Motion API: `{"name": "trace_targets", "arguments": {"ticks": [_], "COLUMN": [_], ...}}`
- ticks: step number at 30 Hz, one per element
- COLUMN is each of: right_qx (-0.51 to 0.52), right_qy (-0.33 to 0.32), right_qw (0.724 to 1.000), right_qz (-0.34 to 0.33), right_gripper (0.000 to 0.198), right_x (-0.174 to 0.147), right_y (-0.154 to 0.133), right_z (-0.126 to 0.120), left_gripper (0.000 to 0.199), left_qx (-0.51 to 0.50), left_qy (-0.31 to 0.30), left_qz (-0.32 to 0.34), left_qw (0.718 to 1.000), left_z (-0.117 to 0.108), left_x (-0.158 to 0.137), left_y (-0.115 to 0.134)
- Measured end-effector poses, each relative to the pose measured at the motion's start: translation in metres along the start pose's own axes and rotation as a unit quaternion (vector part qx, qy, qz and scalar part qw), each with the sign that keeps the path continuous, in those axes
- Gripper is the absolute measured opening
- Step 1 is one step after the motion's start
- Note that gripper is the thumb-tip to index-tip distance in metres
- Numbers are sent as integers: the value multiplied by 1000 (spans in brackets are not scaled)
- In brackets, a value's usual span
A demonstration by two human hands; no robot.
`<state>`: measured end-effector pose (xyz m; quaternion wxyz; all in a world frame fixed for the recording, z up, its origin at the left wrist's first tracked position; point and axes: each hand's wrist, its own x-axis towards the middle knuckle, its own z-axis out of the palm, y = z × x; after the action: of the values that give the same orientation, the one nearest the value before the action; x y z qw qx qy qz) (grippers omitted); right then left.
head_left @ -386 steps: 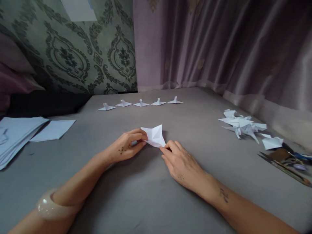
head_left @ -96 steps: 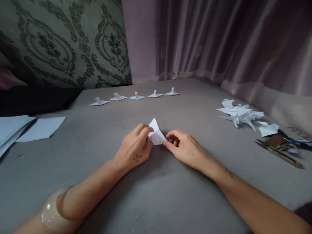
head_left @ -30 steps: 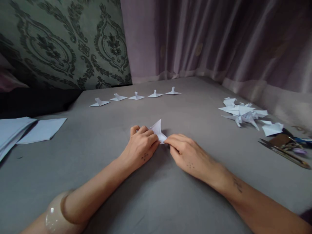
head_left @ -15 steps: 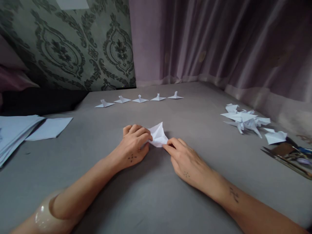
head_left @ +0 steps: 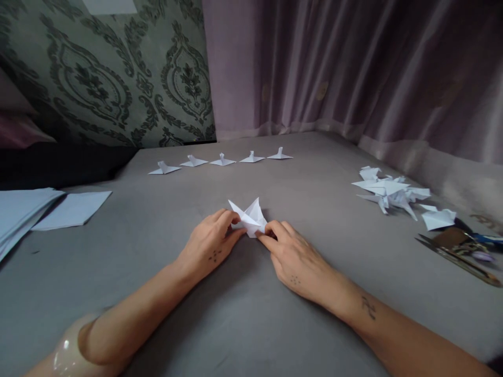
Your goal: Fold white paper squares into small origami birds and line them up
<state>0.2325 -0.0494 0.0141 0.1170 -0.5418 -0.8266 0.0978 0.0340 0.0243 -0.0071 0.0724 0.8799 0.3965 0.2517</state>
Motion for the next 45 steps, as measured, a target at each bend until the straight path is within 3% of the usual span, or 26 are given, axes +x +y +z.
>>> {"name": "trace_targets", "arguments": {"ticks": [6, 14, 19, 26, 32, 37, 45], "right_qx": [14, 33, 100, 149, 165, 180, 187], "right_qy": [2, -16, -31, -78, -105, -105, -88], "right_qw": [1000, 999, 994, 986, 980, 976, 976], "right_qz": [5, 1, -13, -5, 38, 66, 66], "right_gripper": [40, 33, 39, 42, 39, 37, 36], "right_x": [0, -1, -5, -8, -9, -8, -7], "right_y": [2, 4, 13, 32, 38, 41, 44], "right_z": [-1, -7, -14, -27, -40, -42, -37], "left_gripper": [19, 25, 27, 32, 36, 40, 46], "left_qx": [-3, -23, -4, 30, 60, 94, 130], "left_qy": [-27, -48, -79, -153, -173, -209, -219], "left_qz": [19, 140, 180, 211, 223, 219, 208], "left_qw": [999, 989, 981, 965, 957, 948, 944], "left_z": [4, 3, 1, -4, -1, -3, -4], "left_x": [0, 1, 0, 4, 3, 4, 6], "left_y": [7, 7, 6, 11, 12, 17, 23]}}
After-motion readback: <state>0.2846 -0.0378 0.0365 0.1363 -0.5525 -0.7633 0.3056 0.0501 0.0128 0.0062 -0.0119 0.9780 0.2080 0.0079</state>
